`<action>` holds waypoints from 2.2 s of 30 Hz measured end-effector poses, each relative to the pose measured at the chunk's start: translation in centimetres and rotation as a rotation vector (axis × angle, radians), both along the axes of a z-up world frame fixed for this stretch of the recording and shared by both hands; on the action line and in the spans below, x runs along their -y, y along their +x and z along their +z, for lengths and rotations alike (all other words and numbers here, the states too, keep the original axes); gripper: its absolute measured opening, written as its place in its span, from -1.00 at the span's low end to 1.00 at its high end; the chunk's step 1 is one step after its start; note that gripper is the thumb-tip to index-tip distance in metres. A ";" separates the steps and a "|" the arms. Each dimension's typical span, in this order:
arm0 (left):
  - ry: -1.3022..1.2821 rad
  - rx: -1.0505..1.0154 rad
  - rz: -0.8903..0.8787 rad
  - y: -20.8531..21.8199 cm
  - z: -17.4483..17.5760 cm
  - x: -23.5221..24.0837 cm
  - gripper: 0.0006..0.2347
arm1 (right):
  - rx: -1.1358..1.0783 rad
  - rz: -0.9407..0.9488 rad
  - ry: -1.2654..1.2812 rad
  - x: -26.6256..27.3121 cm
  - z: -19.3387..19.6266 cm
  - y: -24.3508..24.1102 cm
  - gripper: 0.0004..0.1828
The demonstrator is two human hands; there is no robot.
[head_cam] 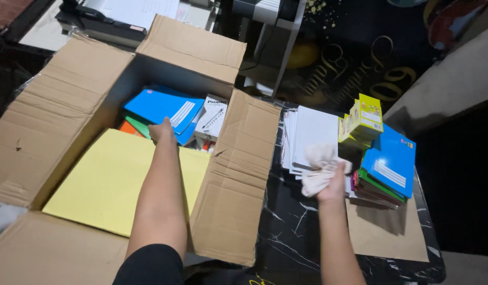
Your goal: The person is wiping notebooks with a white cloth and stacking them onto a table from a cardboard box.
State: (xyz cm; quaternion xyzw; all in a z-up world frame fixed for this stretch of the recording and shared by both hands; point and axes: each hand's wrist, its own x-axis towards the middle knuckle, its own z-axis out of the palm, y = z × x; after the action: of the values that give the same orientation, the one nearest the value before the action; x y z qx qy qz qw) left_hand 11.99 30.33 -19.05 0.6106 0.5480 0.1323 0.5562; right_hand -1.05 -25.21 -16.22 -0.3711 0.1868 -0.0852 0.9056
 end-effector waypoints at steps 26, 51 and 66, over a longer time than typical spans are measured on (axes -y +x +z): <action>0.469 0.489 -0.315 -9.5 7.7 -0.9 -0.55 | -0.078 0.255 0.159 -9.0 -2.3 1.9 -0.31; -0.978 0.922 -0.999 -17.8 8.7 21.8 -0.38 | 0.203 0.028 -1.944 -13.9 8.9 2.3 -0.34; -0.922 0.907 -1.037 -17.4 9.8 20.5 -0.37 | 0.142 0.200 -1.945 -16.7 9.5 0.1 -0.20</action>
State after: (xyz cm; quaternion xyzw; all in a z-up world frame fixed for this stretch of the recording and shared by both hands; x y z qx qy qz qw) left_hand -5.40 9.87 -9.25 0.3839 -0.0815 -0.1453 0.9082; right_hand -0.91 -8.47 -6.68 -0.9637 -0.0521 -0.1470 0.2168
